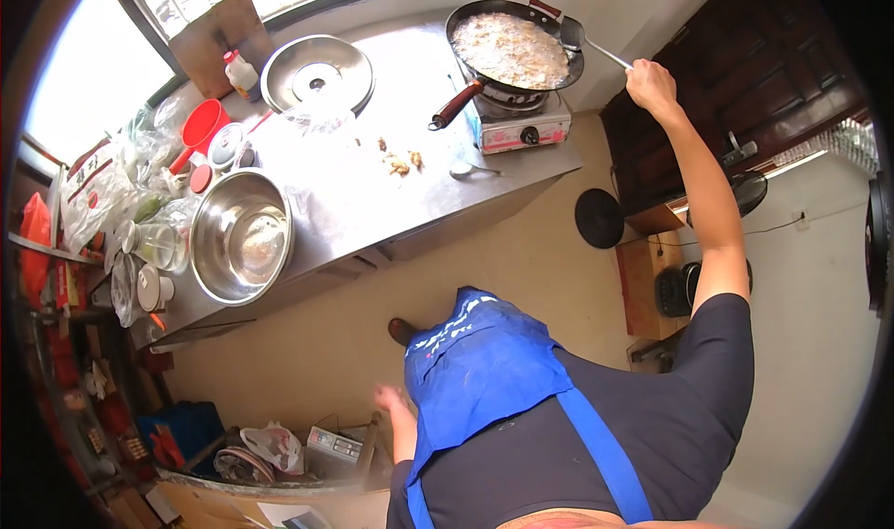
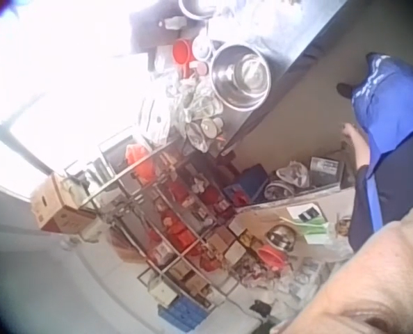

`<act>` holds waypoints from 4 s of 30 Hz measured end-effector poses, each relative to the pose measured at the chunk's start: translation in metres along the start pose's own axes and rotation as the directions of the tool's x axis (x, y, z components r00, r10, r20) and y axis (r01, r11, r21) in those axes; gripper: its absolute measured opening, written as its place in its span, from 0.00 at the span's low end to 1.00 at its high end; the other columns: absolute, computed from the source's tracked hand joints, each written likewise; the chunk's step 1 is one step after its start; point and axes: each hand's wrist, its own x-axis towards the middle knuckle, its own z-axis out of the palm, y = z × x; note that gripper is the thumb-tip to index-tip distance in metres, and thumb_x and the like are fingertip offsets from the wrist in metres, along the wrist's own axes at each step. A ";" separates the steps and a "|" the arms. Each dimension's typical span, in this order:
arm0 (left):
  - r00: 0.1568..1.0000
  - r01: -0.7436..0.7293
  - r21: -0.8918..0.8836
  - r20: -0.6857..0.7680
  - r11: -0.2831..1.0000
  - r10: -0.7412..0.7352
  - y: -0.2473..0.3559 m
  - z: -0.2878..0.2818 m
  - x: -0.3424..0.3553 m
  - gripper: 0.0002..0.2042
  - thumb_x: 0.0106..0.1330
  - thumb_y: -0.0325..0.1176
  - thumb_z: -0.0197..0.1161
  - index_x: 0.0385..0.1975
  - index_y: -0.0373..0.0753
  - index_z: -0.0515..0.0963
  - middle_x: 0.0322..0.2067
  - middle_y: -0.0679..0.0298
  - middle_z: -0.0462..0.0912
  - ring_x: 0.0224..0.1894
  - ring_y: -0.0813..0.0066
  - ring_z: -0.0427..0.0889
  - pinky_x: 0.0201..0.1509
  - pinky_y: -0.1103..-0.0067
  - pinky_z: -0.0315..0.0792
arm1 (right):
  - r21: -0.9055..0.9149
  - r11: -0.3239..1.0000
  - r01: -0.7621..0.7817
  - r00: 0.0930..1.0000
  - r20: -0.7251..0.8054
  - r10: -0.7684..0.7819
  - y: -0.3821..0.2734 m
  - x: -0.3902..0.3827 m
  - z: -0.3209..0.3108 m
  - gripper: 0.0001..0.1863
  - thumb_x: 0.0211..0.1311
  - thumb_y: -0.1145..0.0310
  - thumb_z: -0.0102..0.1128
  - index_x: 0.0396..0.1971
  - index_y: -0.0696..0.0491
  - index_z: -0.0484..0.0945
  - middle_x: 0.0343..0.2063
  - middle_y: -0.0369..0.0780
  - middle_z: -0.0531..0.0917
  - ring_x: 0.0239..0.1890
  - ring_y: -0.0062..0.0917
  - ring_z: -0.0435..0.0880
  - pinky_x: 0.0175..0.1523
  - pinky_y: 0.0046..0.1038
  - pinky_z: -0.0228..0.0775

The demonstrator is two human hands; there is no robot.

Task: The person transfers food pieces into a bowl using chopsticks, then stirs a mixture in a pan on a stove with a spatula.

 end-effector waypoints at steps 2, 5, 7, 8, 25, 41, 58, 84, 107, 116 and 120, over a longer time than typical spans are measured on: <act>0.995 0.012 -0.039 0.096 0.999 -0.008 -0.006 -0.009 -0.007 0.17 0.72 0.40 0.50 0.21 0.38 0.69 0.13 0.68 0.65 0.12 0.75 0.64 0.14 0.75 0.59 | 0.007 0.999 -0.039 0.997 0.061 0.039 0.002 0.009 0.010 0.17 0.63 0.60 0.53 0.33 0.61 0.82 0.34 0.56 0.83 0.41 0.52 0.82 0.47 0.45 0.74; 1.000 0.005 0.069 0.013 0.998 -0.006 0.001 -0.011 -0.031 0.19 0.72 0.41 0.51 0.18 0.38 0.67 0.12 0.65 0.67 0.13 0.72 0.67 0.14 0.74 0.61 | 0.051 0.996 -0.079 0.992 0.098 0.074 0.010 0.022 0.036 0.19 0.64 0.58 0.53 0.33 0.60 0.83 0.35 0.55 0.83 0.42 0.51 0.81 0.48 0.45 0.73; 1.000 -0.001 0.026 -0.020 1.000 0.001 -0.001 -0.015 -0.036 0.20 0.72 0.41 0.51 0.18 0.36 0.68 0.13 0.63 0.68 0.13 0.71 0.69 0.14 0.74 0.63 | 0.111 0.990 -0.081 0.987 0.148 0.064 0.020 0.036 0.056 0.19 0.64 0.56 0.54 0.32 0.59 0.82 0.33 0.54 0.83 0.40 0.50 0.81 0.47 0.44 0.73; 0.999 -0.010 -0.013 -0.046 1.000 0.009 -0.003 -0.018 -0.038 0.20 0.71 0.41 0.51 0.18 0.35 0.69 0.13 0.61 0.70 0.13 0.69 0.71 0.15 0.73 0.64 | 0.167 0.982 -0.093 0.979 0.197 0.059 0.026 0.040 0.066 0.20 0.64 0.54 0.54 0.31 0.58 0.82 0.31 0.53 0.83 0.38 0.49 0.82 0.45 0.44 0.72; 0.991 -0.062 0.222 -0.101 0.973 0.086 0.006 -0.040 -0.061 0.21 0.69 0.41 0.53 0.20 0.28 0.78 0.17 0.56 0.79 0.22 0.64 0.78 0.28 0.69 0.74 | 0.264 0.943 0.204 0.979 -0.041 -0.201 -0.042 0.018 0.081 0.14 0.64 0.58 0.54 0.36 0.53 0.80 0.30 0.51 0.83 0.35 0.51 0.81 0.41 0.47 0.72; 0.999 0.033 -0.023 -0.017 0.999 -0.033 0.010 -0.020 0.029 0.11 0.71 0.36 0.50 0.27 0.38 0.67 0.13 0.67 0.61 0.11 0.76 0.60 0.13 0.77 0.53 | 0.245 0.932 0.267 0.956 -0.186 -0.225 -0.059 -0.066 -0.038 0.13 0.64 0.63 0.56 0.42 0.54 0.81 0.26 0.47 0.82 0.30 0.45 0.82 0.36 0.42 0.73; 0.999 0.006 -0.017 0.034 1.000 -0.005 0.008 -0.026 0.038 0.13 0.72 0.36 0.50 0.24 0.40 0.64 0.13 0.68 0.63 0.12 0.77 0.61 0.14 0.77 0.54 | 0.353 0.915 0.197 0.980 -0.058 -0.189 -0.098 -0.094 -0.022 0.11 0.65 0.64 0.52 0.34 0.54 0.80 0.22 0.50 0.81 0.28 0.49 0.81 0.34 0.45 0.72; 0.999 0.031 -0.009 -0.016 0.999 -0.031 0.020 -0.014 0.016 0.11 0.72 0.36 0.48 0.26 0.40 0.65 0.13 0.69 0.61 0.12 0.77 0.60 0.14 0.76 0.54 | 0.000 0.985 0.173 0.974 -0.147 -0.171 -0.032 -0.044 -0.014 0.11 0.64 0.62 0.54 0.37 0.53 0.80 0.24 0.49 0.83 0.31 0.48 0.83 0.36 0.45 0.75; 0.999 0.029 0.000 0.043 1.000 -0.029 0.016 -0.001 0.018 0.10 0.71 0.38 0.51 0.34 0.37 0.69 0.17 0.66 0.65 0.15 0.74 0.66 0.16 0.75 0.63 | -0.075 0.925 0.373 0.925 0.107 -0.364 0.022 0.012 -0.099 0.10 0.51 0.74 0.63 0.36 0.54 0.86 0.31 0.45 0.86 0.36 0.40 0.84 0.42 0.38 0.76; 0.999 0.036 0.116 -0.008 0.993 -0.035 0.021 -0.030 0.009 0.12 0.71 0.39 0.53 0.40 0.35 0.70 0.20 0.62 0.70 0.16 0.72 0.69 0.16 0.73 0.68 | 0.028 0.947 0.321 0.947 -0.039 -0.320 0.019 -0.020 0.001 0.10 0.55 0.68 0.62 0.38 0.49 0.86 0.29 0.43 0.83 0.33 0.42 0.82 0.38 0.41 0.73; 0.999 0.027 0.110 -0.023 0.994 -0.024 0.027 -0.023 0.004 0.13 0.71 0.39 0.53 0.40 0.34 0.70 0.19 0.62 0.70 0.16 0.72 0.69 0.16 0.73 0.67 | 0.010 0.961 0.277 0.960 -0.043 -0.276 0.001 -0.025 0.030 0.11 0.58 0.67 0.61 0.41 0.47 0.85 0.29 0.42 0.82 0.33 0.40 0.82 0.38 0.40 0.74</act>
